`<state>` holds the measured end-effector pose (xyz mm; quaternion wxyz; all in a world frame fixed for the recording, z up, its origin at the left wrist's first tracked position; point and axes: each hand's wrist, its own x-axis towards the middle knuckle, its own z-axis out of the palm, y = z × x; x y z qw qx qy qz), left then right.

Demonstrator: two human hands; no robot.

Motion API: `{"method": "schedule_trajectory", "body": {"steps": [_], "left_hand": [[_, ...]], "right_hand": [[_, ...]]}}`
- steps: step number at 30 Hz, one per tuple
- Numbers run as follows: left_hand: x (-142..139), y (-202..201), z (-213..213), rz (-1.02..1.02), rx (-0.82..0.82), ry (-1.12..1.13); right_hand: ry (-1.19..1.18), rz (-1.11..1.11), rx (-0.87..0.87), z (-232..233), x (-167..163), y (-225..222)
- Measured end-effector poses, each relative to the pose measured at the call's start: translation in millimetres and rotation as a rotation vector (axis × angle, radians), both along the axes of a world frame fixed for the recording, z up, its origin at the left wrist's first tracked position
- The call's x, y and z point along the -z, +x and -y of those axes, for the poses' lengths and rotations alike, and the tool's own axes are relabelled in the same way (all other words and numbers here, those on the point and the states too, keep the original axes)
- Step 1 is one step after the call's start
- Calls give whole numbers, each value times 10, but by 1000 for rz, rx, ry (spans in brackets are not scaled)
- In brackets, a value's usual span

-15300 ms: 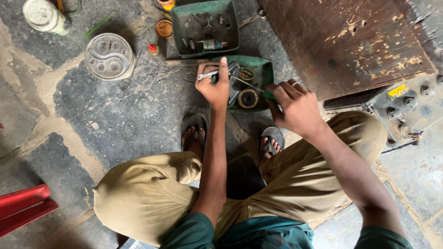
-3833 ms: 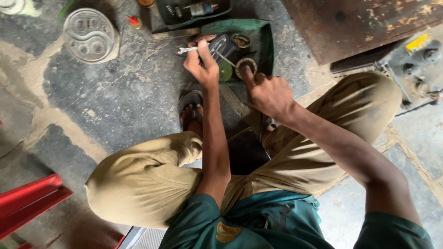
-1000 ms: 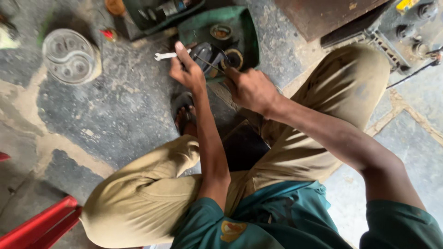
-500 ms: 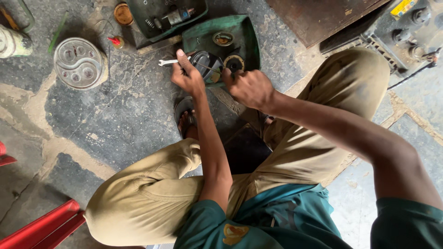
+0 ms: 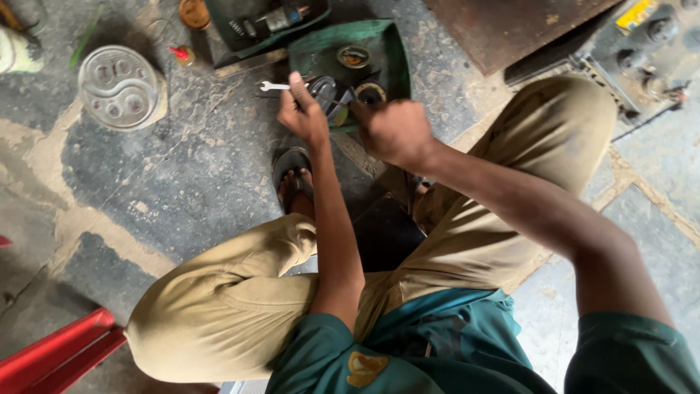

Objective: The person sits on the workshop floor and repairs a small fuel valve assembly, holding it in a green tray. They use a spanner and a screwdriver to loosen, adjust, and re-tighten parts of the valve, turning it over between steps.

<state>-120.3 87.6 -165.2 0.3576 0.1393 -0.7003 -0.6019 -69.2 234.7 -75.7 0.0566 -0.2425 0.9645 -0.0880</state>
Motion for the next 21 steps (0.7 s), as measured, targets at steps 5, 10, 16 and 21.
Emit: {"method": "schedule_trajectory", "body": {"steps": [5, 10, 16, 21], "left_hand": [[-125, -17, -16, -41, -12, 113], [-186, -41, -33, -123, 24, 88], [-151, -52, -82, -155, 41, 249], [-60, -25, -28, -128, 15, 216]], "right_hand": [[-894, 903, 662, -139, -216, -187], [-1197, 1185, 650, -288, -282, -167], [-767, 774, 507, -134, -218, -135], [-334, 320, 101, -23, -124, -8]]}}
